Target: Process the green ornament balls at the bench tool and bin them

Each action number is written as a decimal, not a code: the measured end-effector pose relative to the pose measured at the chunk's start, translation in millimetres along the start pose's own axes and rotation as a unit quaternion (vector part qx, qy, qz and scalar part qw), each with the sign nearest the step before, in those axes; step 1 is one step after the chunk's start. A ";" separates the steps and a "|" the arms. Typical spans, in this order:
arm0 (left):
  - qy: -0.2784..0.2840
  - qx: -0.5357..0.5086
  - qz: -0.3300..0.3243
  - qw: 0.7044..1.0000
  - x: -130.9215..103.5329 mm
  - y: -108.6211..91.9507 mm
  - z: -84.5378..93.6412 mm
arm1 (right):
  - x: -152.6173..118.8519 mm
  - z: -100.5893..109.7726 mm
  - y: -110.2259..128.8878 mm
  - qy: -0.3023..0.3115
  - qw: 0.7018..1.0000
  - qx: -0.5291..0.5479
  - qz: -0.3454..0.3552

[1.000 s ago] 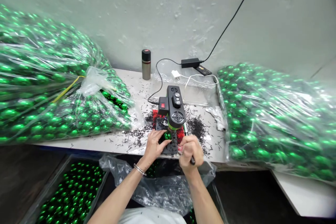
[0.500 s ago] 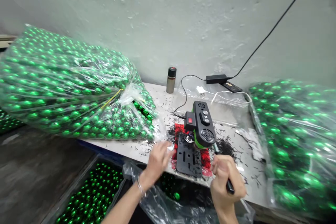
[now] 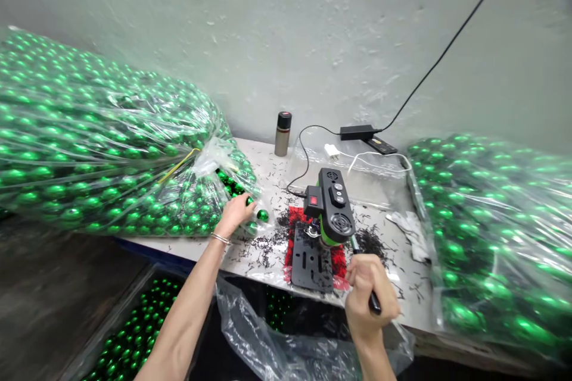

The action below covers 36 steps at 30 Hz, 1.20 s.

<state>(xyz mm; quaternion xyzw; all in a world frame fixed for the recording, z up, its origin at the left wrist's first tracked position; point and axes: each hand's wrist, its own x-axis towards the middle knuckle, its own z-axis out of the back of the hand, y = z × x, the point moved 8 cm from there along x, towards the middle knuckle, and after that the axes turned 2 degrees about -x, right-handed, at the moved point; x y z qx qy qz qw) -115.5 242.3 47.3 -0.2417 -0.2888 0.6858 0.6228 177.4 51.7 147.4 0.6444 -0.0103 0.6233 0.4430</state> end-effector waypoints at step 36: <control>0.005 -0.126 -0.220 0.967 -129.9 -81.6 -130.4 | 2.4 -2.1 5.7 0.030 0.999 -0.032 0.010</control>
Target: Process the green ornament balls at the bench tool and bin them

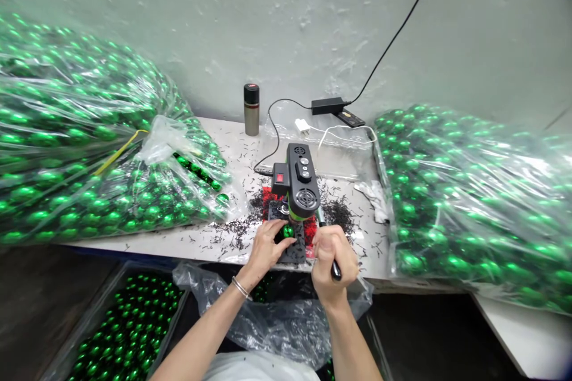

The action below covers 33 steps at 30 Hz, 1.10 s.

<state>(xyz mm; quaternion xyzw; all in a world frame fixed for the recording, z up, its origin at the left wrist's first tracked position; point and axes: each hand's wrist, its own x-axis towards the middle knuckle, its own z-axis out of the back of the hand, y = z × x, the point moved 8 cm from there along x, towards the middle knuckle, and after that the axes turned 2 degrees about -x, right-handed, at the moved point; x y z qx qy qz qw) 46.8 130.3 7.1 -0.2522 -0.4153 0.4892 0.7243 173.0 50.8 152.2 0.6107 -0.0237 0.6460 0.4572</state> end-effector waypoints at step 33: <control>-0.033 0.003 -0.049 0.998 -23.1 -10.2 17.4 | 15.6 2.4 -2.5 0.003 0.999 0.021 -0.041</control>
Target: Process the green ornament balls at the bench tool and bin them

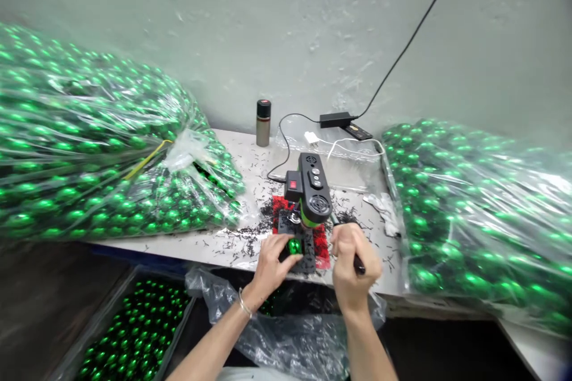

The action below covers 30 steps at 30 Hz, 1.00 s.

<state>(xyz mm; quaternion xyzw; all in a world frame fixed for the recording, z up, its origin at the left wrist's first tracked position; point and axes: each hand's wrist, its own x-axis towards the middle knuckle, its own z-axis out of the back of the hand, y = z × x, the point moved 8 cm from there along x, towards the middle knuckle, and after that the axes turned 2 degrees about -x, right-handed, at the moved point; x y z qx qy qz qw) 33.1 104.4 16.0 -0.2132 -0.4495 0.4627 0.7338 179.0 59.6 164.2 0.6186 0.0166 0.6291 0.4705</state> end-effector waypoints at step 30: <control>-0.010 -0.065 0.229 0.971 70.3 85.9 98.7 | -20.1 -3.4 -4.0 -0.036 0.998 0.013 0.048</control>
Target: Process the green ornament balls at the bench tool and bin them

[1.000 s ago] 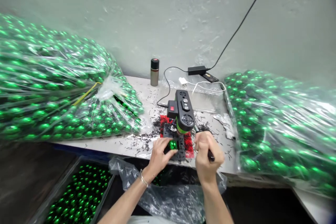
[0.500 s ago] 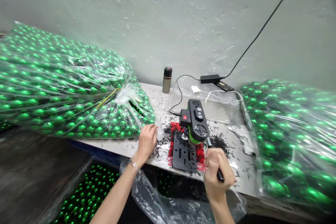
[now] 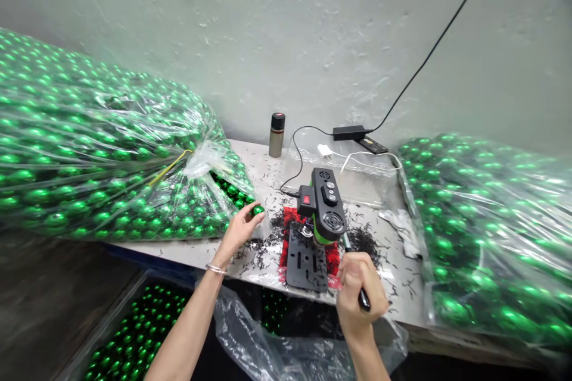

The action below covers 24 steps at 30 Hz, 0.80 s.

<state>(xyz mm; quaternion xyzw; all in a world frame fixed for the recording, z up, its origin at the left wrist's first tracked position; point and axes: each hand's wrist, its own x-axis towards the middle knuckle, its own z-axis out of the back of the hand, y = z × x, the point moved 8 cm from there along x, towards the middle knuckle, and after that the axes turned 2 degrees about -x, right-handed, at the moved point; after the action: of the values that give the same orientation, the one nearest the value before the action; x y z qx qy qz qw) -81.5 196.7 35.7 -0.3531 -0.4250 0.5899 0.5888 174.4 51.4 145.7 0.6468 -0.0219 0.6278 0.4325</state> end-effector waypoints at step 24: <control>0.048 -0.508 0.227 0.830 -70.5 10.7 -116.4 | 25.1 0.6 7.0 -0.012 0.998 -0.009 -0.065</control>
<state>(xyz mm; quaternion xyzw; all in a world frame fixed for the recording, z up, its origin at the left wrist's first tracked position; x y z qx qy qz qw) 25.1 137.1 -25.3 -0.7163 -0.5442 0.3904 0.1960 176.2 59.6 170.3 0.6507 0.0091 0.5904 0.4774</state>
